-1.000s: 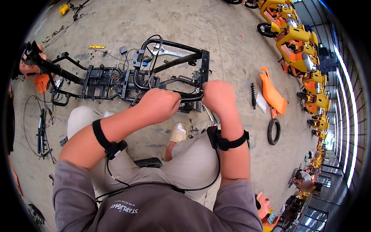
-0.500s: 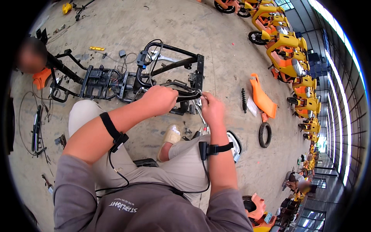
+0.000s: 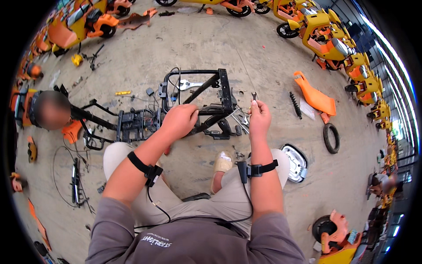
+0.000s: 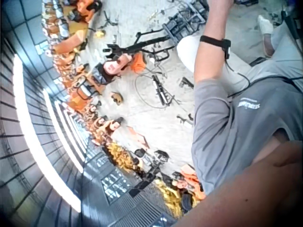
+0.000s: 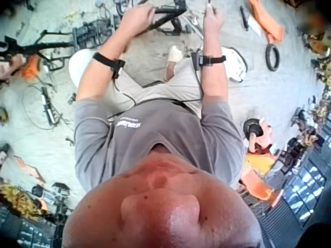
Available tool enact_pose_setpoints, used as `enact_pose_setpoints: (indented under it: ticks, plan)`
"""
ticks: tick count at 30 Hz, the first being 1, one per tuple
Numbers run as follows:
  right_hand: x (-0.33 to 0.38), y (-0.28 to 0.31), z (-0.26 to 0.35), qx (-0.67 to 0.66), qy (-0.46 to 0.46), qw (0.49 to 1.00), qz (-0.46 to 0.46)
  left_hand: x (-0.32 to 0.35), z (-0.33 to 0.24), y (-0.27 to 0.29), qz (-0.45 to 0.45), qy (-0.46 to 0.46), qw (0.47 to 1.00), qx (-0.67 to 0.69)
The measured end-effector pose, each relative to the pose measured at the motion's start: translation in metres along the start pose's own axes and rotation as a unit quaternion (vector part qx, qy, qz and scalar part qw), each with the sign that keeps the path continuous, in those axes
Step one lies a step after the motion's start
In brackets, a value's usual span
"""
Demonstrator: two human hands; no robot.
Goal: The person threads a wire through the frame of a motorcycle and attaches a connector to a cable using their hands.
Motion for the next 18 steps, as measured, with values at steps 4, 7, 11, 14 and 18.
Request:
enact_pose_setpoints:
  ticks: [4, 7, 11, 14, 18]
  plan:
    - [-0.004, -0.003, -0.007, -0.014, 0.020, 1.000, -0.011, 0.005, 0.011, 0.019, -0.066, 0.096, 0.991, 0.069]
    - [0.010, -0.029, 0.002, 0.079, 0.077, 0.992, 0.054, 0.006, 0.022, 0.016, -0.014, 0.136, 0.989, 0.047]
    - [0.072, -0.092, 0.020, 0.077, 0.131, 0.964, 0.217, 0.010, 0.035, 0.004, 0.040, 0.130, 0.991, 0.021]
    - [0.125, -0.138, 0.012, -0.003, 0.031, 0.969, 0.247, 0.009, 0.042, 0.009, 0.065, 0.176, 0.982, 0.027]
    - [0.178, -0.191, -0.006, -0.108, -0.025, 0.958, 0.264, 0.012, 0.053, 0.029, 0.027, 0.194, 0.980, 0.032]
Point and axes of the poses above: each hand's wrist, its own x-axis away from the middle knuckle, its own y-axis out of the back of the hand, z = x × y, the point moved 5 cm from there along -x, towards the middle knuckle, and after that the axes turned 13 degrees about z, right-handed, at the moved point
